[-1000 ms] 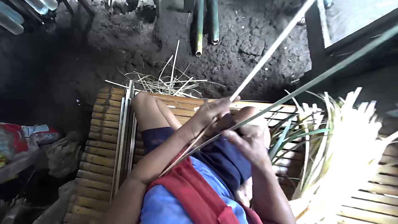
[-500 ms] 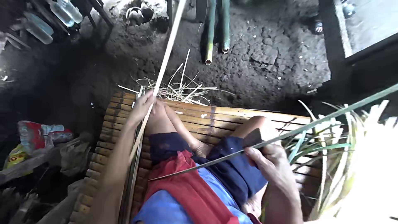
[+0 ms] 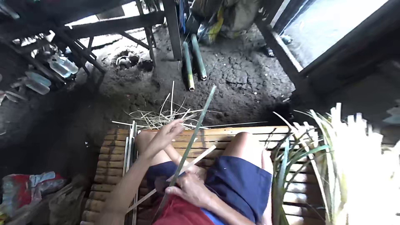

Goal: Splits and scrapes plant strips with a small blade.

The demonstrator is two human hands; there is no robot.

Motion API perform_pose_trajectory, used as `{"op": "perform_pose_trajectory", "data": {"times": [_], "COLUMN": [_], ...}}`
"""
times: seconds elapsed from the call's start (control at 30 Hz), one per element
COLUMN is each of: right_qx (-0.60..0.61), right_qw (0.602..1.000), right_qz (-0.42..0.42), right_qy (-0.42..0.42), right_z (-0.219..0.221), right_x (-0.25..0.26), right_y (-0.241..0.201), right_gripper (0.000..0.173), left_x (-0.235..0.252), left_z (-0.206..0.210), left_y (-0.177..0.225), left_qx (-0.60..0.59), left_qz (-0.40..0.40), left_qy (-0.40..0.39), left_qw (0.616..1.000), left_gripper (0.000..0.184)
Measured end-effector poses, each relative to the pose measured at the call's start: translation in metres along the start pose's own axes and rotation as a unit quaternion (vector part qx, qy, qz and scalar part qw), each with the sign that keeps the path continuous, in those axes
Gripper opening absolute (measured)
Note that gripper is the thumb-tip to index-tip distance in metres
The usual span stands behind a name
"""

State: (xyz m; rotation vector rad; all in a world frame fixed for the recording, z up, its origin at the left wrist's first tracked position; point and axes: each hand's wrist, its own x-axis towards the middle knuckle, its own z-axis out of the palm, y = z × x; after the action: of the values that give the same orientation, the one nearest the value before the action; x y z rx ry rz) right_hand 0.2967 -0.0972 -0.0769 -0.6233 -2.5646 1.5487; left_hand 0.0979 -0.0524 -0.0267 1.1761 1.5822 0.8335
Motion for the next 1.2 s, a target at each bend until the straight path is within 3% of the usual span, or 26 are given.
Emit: {"op": "perform_pose_trajectory", "data": {"times": [0.13,0.33,0.43,0.53,0.67,0.77,0.93,1.03,1.2], "right_qx": [-0.008,-0.005,0.077,0.203,0.264,0.400,0.608,0.669,0.677], "right_qw": [0.999,0.993,0.993,0.955,0.904,0.883,0.790,0.737,0.724], "right_qz": [-0.007,0.040,0.093,0.128,-0.028,-0.093,-0.074,-0.048,-0.048], "right_qy": [-0.051,-0.113,0.013,0.173,0.335,0.228,0.002,-0.086,-0.121], "right_z": [0.010,-0.004,-0.019,-0.050,-0.080,-0.103,-0.114,-0.114,-0.115], "right_x": [0.002,-0.003,-0.015,-0.027,-0.032,-0.032,-0.031,-0.030,-0.025], "right_y": [-0.004,-0.007,0.015,0.033,0.037,0.022,-0.010,-0.015,-0.012], "right_gripper": [0.064,0.059,0.044,0.023,0.020,0.050,0.072,0.068,0.067], "left_x": [0.050,0.067,0.043,0.008,-0.032,-0.048,-0.063,-0.067,-0.070], "left_z": [0.032,0.038,0.024,0.018,0.019,0.017,0.013,0.015,0.015], "left_y": [0.056,0.065,0.054,0.046,0.051,0.051,0.064,0.066,0.066], "left_qx": [-0.145,-0.264,-0.244,-0.223,-0.122,-0.095,-0.099,-0.106,-0.099], "left_qz": [0.017,-0.034,-0.052,-0.083,-0.071,0.019,0.040,0.044,0.046], "left_qy": [0.009,0.027,-0.044,-0.104,-0.105,-0.106,-0.124,-0.112,-0.090], "left_qw": [0.989,0.964,0.967,0.966,0.984,0.990,0.987,0.987,0.990], "left_gripper": [0.050,0.044,0.040,0.035,0.032,0.029,0.019,0.016,0.018]}}
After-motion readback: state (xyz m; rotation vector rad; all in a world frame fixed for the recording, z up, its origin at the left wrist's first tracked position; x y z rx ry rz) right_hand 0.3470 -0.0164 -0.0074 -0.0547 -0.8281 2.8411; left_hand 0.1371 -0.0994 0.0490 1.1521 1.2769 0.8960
